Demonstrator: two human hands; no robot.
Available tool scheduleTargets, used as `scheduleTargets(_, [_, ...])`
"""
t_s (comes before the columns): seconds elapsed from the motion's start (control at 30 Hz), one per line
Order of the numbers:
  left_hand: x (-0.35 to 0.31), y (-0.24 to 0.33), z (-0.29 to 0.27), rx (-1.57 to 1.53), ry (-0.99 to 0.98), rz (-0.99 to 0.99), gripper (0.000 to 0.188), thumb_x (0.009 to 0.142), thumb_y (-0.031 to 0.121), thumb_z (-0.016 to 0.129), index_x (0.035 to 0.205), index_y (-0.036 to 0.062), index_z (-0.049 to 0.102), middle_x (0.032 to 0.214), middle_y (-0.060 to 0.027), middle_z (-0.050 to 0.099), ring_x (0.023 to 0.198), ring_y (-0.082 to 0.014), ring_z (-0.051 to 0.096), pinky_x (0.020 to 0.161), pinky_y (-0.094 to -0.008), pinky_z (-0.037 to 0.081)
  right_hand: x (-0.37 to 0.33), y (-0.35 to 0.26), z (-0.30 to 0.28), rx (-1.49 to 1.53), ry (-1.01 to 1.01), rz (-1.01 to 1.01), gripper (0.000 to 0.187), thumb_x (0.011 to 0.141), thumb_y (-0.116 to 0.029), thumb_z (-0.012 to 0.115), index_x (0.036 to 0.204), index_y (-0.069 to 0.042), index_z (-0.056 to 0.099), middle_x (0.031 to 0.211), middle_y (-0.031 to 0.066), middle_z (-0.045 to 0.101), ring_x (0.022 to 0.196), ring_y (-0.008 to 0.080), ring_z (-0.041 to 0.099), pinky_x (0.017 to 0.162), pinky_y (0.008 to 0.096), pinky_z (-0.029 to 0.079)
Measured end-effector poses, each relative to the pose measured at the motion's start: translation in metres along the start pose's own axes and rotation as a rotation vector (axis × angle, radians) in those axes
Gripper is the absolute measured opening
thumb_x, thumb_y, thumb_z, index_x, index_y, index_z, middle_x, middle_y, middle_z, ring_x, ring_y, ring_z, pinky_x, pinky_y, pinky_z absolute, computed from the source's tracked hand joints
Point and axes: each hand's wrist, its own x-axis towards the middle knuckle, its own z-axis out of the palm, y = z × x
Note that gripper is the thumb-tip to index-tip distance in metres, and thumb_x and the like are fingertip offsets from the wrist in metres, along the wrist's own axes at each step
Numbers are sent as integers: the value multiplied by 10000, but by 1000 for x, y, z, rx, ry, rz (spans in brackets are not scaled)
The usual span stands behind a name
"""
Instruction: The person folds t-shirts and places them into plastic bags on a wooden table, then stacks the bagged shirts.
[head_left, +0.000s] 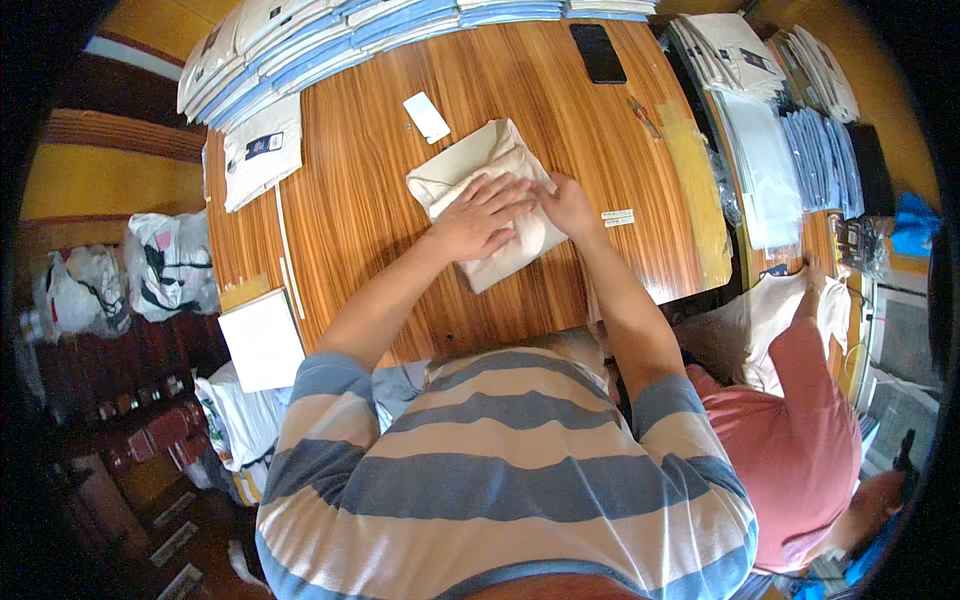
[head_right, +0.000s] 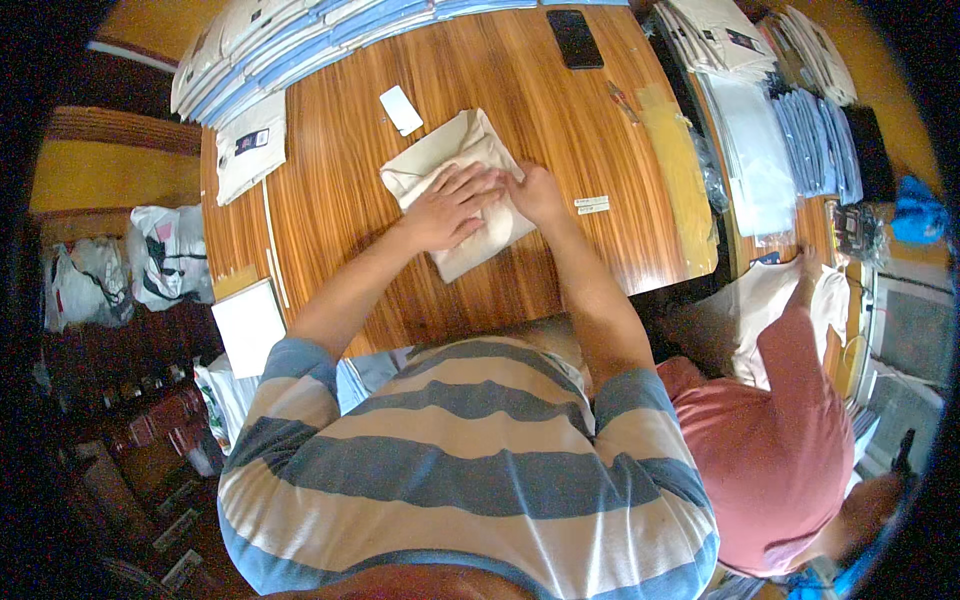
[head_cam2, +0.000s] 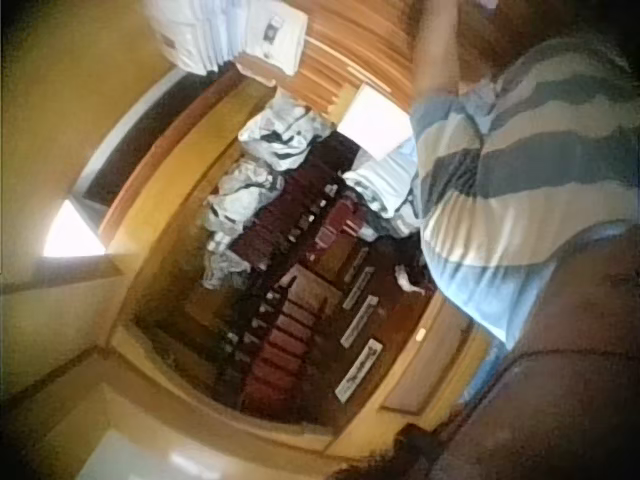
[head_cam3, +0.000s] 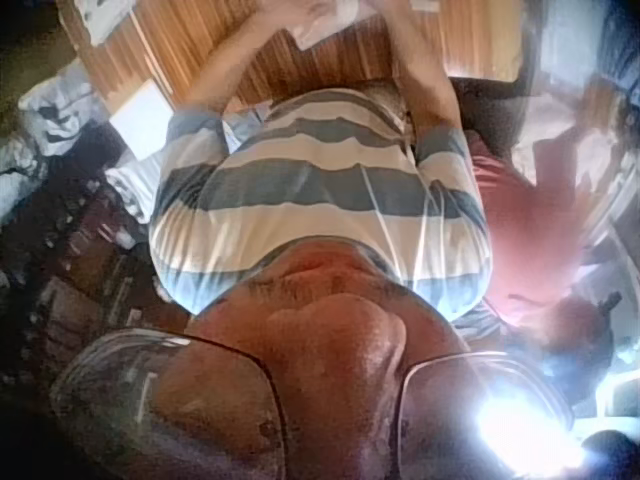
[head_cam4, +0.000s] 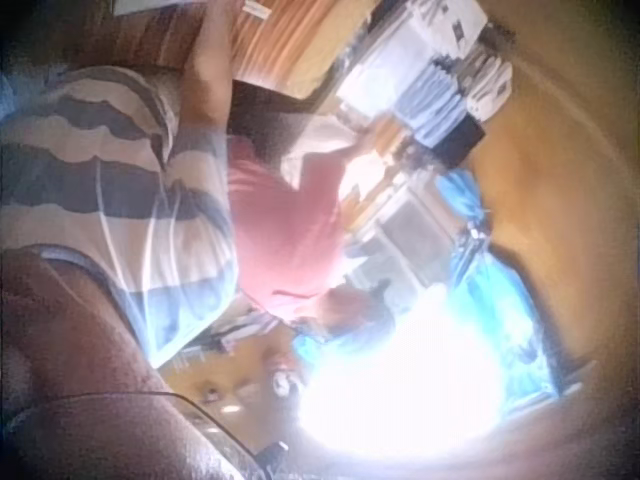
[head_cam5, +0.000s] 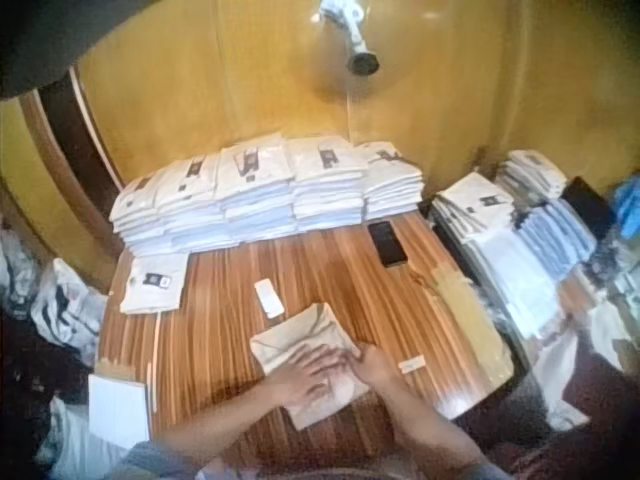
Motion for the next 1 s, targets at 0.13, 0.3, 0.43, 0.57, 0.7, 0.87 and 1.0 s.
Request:
scheduleTargets(0.13, [43, 40, 71, 51, 200, -515, 539, 1027, 358, 573, 1480, 67, 544, 1569, -232, 458, 1528, -371, 336, 1235, -607, 255, -49, -8, -30, -219, 677, -441, 401, 979, -228, 685, 1258, 49, 605, 1246, 295, 626, 1183, 466, 584, 1000, 490, 492])
scheduleTargets(0.3, [62, 28, -17, 44, 17, -478, 418, 985, 390, 669, 1146, 5, 692, 1120, -277, 690, 1085, -442, 668, 981, -528, 522, -149, 48, -36, 201, 510, 363, 480, 947, -266, 766, 1243, 66, 587, 1064, 224, 697, 972, 328, 698, 866, 434, 558])
scheduleTargets(0.43, [52, 1, -21, -279, -151, -704, 663, 833, 513, 817, 1143, -55, 672, 1118, -279, 707, 1083, -404, 686, 971, -475, 537, -164, 36, -33, 173, 447, 495, 601, 900, -428, 804, 1164, 102, 702, 936, 205, 769, 879, 252, 752, 810, 367, 577])
scheduleTargets(0.57, [21, -24, 33, -383, -144, -697, 738, 757, 566, 867, 1076, -69, 671, 956, -201, 749, 872, -294, 740, 770, -418, 582, -151, 31, -34, 214, 261, 585, 614, 868, -455, 817, 1124, 97, 734, 935, 203, 772, 862, 244, 752, 803, 363, 580])
scheduleTargets(0.7, [8, -3, 8, -721, -439, -813, 591, 890, 473, 797, 1128, -45, 644, 885, -178, 753, 720, -256, 737, 618, -386, 568, -163, 6, -33, 284, 331, 631, 604, 847, -454, 836, 1062, 104, 746, 948, 198, 770, 854, 241, 751, 786, 362, 582])
scheduleTargets(0.87, [-35, 30, -6, -1392, -461, -969, 376, 1039, 356, 636, 1161, 1, 619, 836, -113, 736, 552, -147, 661, 424, -265, 458, -175, 28, -29, 356, 165, 591, 463, 932, -339, 780, 1076, 97, 725, 940, 135, 754, 789, 181, 715, 723, 330, 568])
scheduleTargets(1.0, [-23, 23, -9, -1487, -283, -953, 332, 1047, 346, 635, 1147, 30, 615, 805, -94, 717, 524, -135, 633, 403, -255, 443, -132, 44, -43, 472, 146, 435, 406, 975, -364, 742, 1049, 35, 752, 878, 87, 742, 765, 144, 665, 698, 324, 533])
